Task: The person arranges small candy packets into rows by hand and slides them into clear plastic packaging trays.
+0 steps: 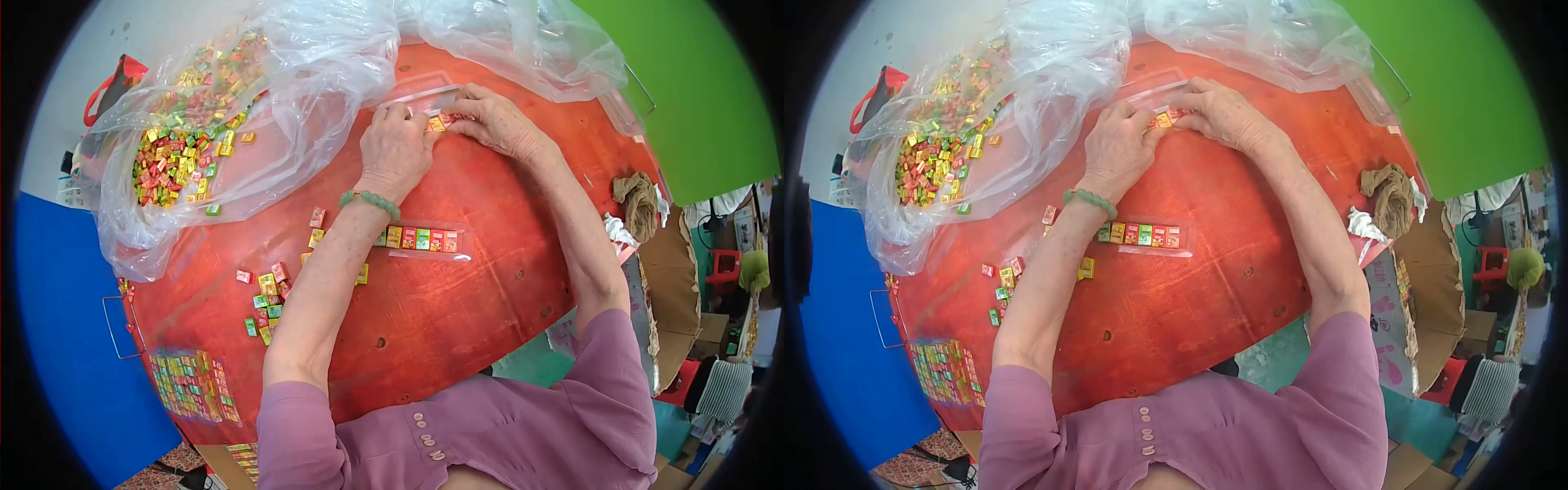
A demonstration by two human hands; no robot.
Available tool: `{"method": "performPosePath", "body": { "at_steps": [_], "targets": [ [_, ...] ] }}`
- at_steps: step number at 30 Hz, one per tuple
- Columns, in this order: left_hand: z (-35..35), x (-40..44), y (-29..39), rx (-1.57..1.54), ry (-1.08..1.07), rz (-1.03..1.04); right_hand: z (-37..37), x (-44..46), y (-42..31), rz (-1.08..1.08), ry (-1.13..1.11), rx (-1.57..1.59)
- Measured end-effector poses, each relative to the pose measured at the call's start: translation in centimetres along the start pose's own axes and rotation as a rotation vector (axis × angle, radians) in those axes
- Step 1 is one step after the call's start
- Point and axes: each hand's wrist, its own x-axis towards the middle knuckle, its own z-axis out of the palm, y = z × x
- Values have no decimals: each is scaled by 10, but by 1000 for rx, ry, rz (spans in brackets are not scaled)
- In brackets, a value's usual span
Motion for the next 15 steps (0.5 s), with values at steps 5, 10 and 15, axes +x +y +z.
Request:
{"method": "performPosePath", "body": {
  "at_steps": [5,10,15],
  "targets": [
    [1,0,0,17,-7,15,2,-6,-3,57,62,41],
    [-5,-1,5,43,-16,17,5,-13,-2,77,130,-7],
    [-18,-6,10,97,-37,91,16,-26,-4,29,186,-166]
  ]
}}
